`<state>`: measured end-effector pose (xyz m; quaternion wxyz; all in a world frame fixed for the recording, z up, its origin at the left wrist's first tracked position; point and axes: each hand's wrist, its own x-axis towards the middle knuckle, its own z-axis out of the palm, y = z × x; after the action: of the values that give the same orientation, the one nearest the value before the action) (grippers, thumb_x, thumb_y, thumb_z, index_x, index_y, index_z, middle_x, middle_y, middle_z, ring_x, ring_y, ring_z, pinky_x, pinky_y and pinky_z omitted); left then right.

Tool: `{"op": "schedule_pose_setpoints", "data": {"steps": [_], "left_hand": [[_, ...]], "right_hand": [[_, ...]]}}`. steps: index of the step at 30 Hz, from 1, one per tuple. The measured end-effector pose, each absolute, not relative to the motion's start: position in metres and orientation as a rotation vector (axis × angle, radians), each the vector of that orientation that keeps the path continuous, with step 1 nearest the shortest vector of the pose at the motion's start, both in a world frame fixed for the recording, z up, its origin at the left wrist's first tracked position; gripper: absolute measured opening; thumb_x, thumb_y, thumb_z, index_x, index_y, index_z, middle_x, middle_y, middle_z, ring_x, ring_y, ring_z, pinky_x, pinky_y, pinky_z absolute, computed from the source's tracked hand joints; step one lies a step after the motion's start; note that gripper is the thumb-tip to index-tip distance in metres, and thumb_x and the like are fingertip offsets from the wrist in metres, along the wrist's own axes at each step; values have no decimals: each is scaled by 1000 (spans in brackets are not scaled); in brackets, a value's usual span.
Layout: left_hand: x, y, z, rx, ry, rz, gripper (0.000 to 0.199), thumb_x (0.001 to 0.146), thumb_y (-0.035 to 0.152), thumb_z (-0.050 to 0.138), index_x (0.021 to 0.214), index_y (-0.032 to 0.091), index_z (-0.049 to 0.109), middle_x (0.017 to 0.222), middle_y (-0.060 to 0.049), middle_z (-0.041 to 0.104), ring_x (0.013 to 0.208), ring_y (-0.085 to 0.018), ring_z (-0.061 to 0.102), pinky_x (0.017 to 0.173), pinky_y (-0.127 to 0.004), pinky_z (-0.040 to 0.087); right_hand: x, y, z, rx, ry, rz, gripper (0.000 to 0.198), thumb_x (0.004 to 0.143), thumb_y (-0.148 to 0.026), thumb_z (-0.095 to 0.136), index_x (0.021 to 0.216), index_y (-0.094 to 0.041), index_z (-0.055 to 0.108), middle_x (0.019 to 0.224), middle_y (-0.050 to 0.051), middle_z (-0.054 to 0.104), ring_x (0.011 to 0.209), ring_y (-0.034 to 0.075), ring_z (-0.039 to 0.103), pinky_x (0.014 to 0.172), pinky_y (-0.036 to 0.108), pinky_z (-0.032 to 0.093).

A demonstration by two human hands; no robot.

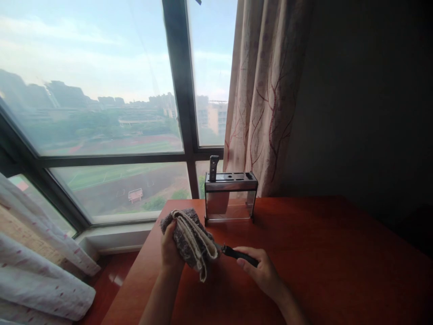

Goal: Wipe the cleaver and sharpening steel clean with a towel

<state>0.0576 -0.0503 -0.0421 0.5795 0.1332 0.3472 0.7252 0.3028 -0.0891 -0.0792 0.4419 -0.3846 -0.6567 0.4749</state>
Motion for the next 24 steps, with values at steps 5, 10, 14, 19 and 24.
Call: {"op": "schedule_pose_setpoints", "data": {"steps": [5,10,14,19,24], "left_hand": [[69,-53,-43,247,773,1727,25,72,36,66,81,13,67,68,-7,74,66,-25,71,64,-34,60],[102,-62,-50,259,816,1564,22,71,33,69,75,12,67,64,-7,73,55,-21,68,57,-29,58],[110,-64,-51,330,862,1552,25,68,35,72,74,11,67,60,-5,71,50,-18,65,50,-26,55],[95,-58,-51,439,941,1688,26,65,36,74,75,14,65,59,0,68,49,-16,63,47,-24,51],[74,-52,-47,408,998,1775,29,65,38,72,79,13,66,62,-2,68,51,-18,64,48,-26,52]], "right_hand": [[303,-89,-86,-1034,-1553,1118,33,84,-47,61,100,-21,73,100,9,74,94,27,67,83,35,51],[297,-90,-92,-1083,-1530,1127,36,83,-50,61,102,-21,73,106,11,73,101,29,66,90,39,49],[295,-91,-90,-1083,-1529,1150,38,83,-50,61,105,-21,72,110,11,72,105,29,64,93,41,47],[297,-90,-86,-972,-1593,1204,34,84,-46,62,108,-23,71,109,8,72,102,27,66,90,38,49],[304,-89,-82,-977,-1630,1169,31,85,-43,61,106,-24,71,107,8,73,99,26,67,86,35,50]]}}
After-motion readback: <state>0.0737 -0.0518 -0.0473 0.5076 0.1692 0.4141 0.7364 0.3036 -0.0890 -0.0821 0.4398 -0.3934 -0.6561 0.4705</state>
